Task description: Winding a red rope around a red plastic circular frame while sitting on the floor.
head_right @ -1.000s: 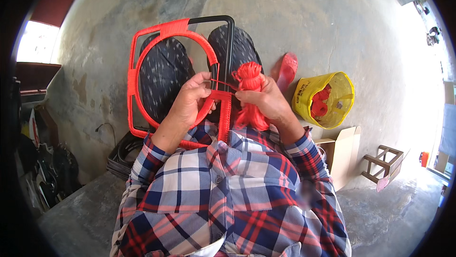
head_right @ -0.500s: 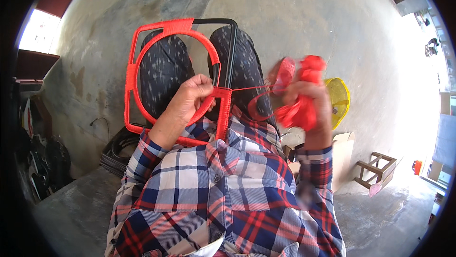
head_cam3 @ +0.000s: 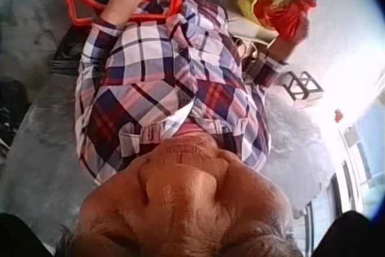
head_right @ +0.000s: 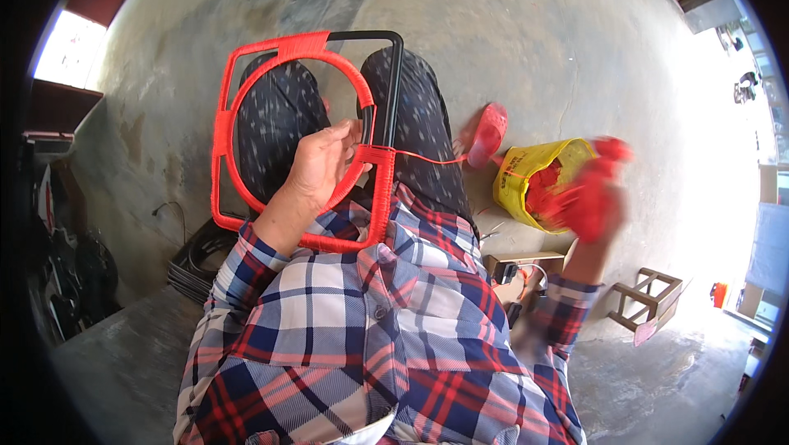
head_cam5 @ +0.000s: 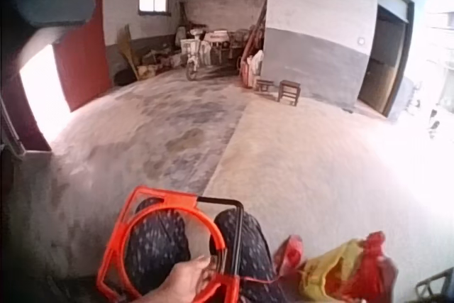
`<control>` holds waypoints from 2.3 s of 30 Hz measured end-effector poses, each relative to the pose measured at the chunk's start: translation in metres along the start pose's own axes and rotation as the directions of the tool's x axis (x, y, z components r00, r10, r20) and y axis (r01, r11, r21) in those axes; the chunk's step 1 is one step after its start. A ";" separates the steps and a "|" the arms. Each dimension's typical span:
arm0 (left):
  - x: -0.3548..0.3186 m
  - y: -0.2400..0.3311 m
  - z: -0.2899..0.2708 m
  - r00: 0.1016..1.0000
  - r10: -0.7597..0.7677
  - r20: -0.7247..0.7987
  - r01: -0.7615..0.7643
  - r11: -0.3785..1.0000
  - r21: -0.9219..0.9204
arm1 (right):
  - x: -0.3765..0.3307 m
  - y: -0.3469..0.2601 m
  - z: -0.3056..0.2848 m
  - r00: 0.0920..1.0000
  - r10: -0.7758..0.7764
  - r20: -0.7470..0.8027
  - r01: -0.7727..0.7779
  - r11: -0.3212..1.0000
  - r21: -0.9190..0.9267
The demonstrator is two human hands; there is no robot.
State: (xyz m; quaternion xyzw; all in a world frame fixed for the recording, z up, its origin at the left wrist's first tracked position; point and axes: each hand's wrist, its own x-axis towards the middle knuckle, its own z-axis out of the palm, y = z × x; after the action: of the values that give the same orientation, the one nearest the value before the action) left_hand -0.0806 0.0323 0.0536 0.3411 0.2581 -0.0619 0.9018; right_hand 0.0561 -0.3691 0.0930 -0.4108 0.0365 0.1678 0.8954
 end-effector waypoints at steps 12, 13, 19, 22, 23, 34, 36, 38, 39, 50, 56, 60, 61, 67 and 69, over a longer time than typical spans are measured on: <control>-0.003 0.001 -0.001 0.931 -0.018 0.365 0.083 0.983 -0.163 | 0.036 0.143 0.147 0.774 0.327 0.542 0.350 0.494 -0.796; -0.003 -0.006 -0.003 0.976 0.009 0.217 0.015 0.994 -0.105 | 0.039 0.141 0.144 0.809 0.396 0.435 0.013 0.728 -0.686; -0.019 -0.005 0.014 0.830 0.540 -0.141 -0.505 0.834 0.223 | 0.034 0.150 0.194 0.728 -0.032 0.684 0.668 0.259 -0.698; -0.022 -0.010 0.012 0.632 0.741 0.227 -0.751 0.513 0.417 | 0.029 0.172 0.208 0.492 0.078 0.867 0.863 0.088 -0.498; -0.024 -0.011 0.013 0.686 0.693 0.222 -0.722 0.607 0.332 | 0.035 0.172 0.208 0.501 0.054 0.864 0.830 0.254 -0.497; -0.010 -0.006 0.004 0.921 0.372 -0.113 -0.339 0.911 0.234 | 0.040 0.073 0.151 0.717 0.578 0.390 0.513 -0.057 -0.857; -0.011 -0.003 0.009 0.923 0.344 -0.172 -0.299 0.923 0.241 | 0.035 0.061 0.116 0.755 0.606 0.251 0.114 0.255 -0.960; -0.014 0.003 0.016 0.971 0.169 -0.169 -0.146 0.979 0.141 | 0.037 0.039 0.058 0.910 0.356 0.211 -0.110 0.700 -0.706; -0.008 0.001 0.010 0.976 0.158 -0.153 -0.127 0.973 0.192 | 0.039 0.031 0.043 0.946 0.200 0.257 -0.060 0.882 -0.467; -0.011 0.005 0.023 0.993 0.088 0.081 -0.097 0.989 0.108 | 0.042 0.095 0.066 0.968 0.242 0.073 -0.192 0.891 -0.412; -0.007 -0.002 0.011 0.987 0.113 0.114 -0.122 0.990 0.072 | 0.028 0.112 0.125 0.745 0.637 0.199 -0.220 0.516 -0.828; -0.004 -0.003 0.007 0.990 0.079 0.115 -0.086 0.994 0.061 | 0.028 0.099 0.084 0.862 0.467 0.195 -0.186 0.651 -0.736; -0.004 -0.001 0.007 0.995 0.025 0.096 -0.033 0.995 0.091 | 0.027 0.096 0.069 0.914 0.381 0.141 -0.206 0.734 -0.647; -0.005 0.002 0.007 0.994 -0.097 0.048 0.095 0.995 0.042 | -0.004 0.105 0.071 0.975 0.217 -0.042 -0.212 0.865 -0.455; -0.004 0.003 0.007 0.993 -0.117 0.031 0.116 0.993 0.036 | -0.011 0.107 0.060 0.979 0.204 -0.027 -0.193 0.859 -0.474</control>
State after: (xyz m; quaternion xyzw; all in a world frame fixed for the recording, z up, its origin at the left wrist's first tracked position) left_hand -0.0804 0.0303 0.0620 0.3397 0.2616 -0.1246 0.8948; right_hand 0.0057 -0.2626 0.0579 -0.6092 0.0257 0.2678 0.7460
